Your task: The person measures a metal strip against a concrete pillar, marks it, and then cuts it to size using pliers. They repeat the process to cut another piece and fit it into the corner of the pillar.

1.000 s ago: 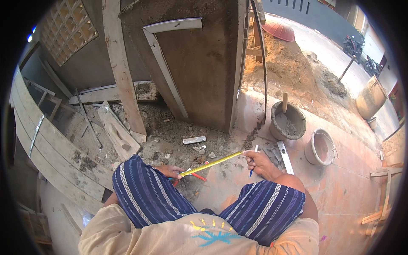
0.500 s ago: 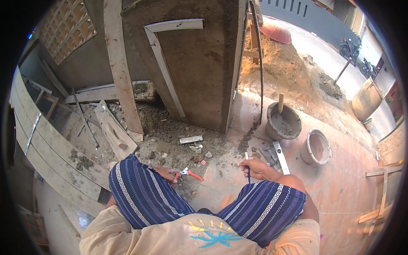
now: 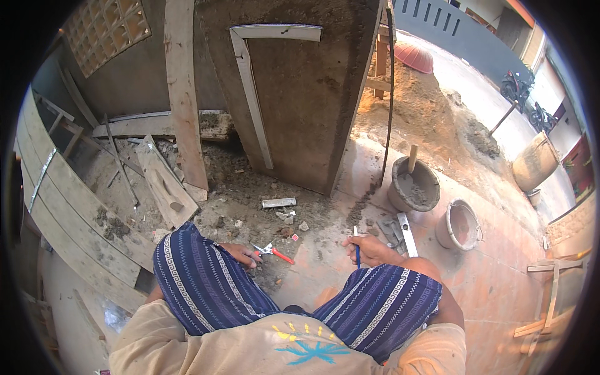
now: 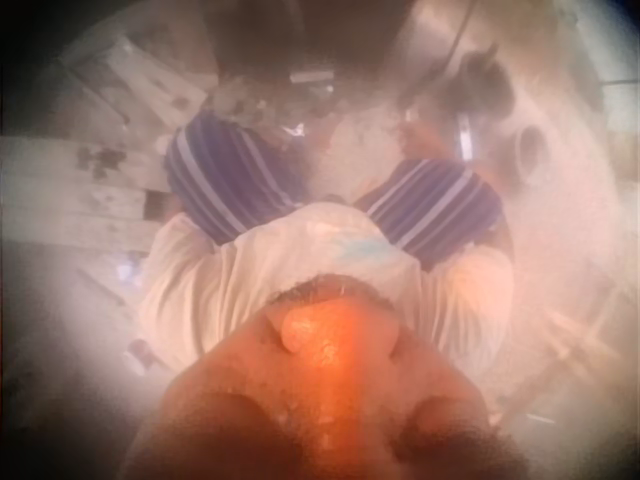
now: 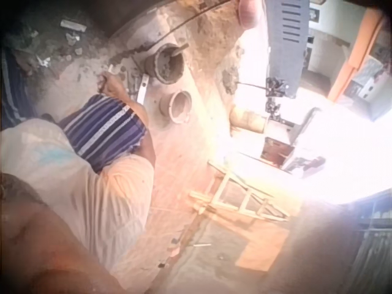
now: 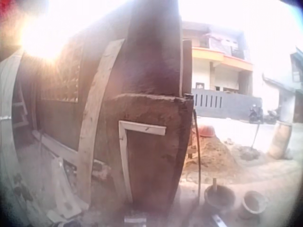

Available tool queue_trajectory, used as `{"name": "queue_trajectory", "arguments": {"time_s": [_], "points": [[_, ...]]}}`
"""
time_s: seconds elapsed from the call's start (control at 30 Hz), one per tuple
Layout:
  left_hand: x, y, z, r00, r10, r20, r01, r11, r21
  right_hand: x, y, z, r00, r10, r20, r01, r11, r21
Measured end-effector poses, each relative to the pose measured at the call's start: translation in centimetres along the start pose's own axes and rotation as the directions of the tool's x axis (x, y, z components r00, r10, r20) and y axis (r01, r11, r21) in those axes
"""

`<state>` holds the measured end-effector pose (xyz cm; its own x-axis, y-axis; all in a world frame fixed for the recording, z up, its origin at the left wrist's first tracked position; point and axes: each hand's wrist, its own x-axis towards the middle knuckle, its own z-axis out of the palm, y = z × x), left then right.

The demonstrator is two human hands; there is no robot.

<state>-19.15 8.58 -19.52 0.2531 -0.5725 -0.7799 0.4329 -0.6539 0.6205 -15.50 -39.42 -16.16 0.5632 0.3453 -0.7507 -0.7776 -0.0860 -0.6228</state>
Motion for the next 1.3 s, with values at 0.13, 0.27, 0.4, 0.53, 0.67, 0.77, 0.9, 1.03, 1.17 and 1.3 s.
{"name": "queue_trajectory", "arguments": {"time_s": [0.13,0.27,0.4,0.53,0.67,0.77,0.9,1.03,1.17,1.3], "points": [[-0.7,1.7,0.3,0.999,-0.041,0.000,0.041,0.999,0.010,-0.4,0.1,0.0,1.000,0.009,0.004,-0.009,0.999,-0.049],[1.6,-1.5,-0.8,0.998,0.069,-0.001,-0.069,0.997,0.024,0.2,0.0,-0.3,0.999,-0.014,0.038,0.017,0.997,-0.075],[1.7,-1.8,-0.8,0.997,0.082,-0.006,-0.082,0.997,-0.004,-0.2,-0.1,-0.1,0.999,-0.012,0.036,0.015,0.997,-0.075],[1.3,-0.8,-0.4,0.998,0.064,-0.009,-0.064,0.998,0.004,-0.3,0.3,-0.4,0.999,-0.022,0.047,0.025,0.996,-0.086],[0.8,-0.5,-0.2,0.998,0.053,-0.017,-0.052,0.998,0.027,-0.7,0.1,0.0,0.999,-0.033,0.042,0.036,0.996,-0.087],[1.0,-1.2,-0.4,0.998,0.061,-0.019,-0.060,0.997,0.041,-0.5,0.1,0.1,0.998,-0.034,0.053,0.039,0.994,-0.101],[1.3,-0.9,-0.4,0.997,0.078,-0.022,-0.076,0.994,0.074,-0.5,0.3,-0.1,0.999,-0.023,0.040,0.027,0.994,-0.105],[1.2,-0.8,-0.3,0.997,0.079,-0.016,-0.079,0.997,0.009,0.0,0.5,0.1,0.998,-0.033,0.055,0.041,0.990,-0.137],[1.0,-0.1,-0.1,0.995,0.097,0.002,-0.097,0.994,0.044,0.0,0.6,-0.1,0.999,-0.016,0.033,0.021,0.987,-0.156],[0.5,0.1,-0.2,0.995,0.098,-0.016,-0.092,0.971,0.219,-0.3,0.1,0.8,0.999,-0.007,0.042,0.013,0.987,-0.157]]}}
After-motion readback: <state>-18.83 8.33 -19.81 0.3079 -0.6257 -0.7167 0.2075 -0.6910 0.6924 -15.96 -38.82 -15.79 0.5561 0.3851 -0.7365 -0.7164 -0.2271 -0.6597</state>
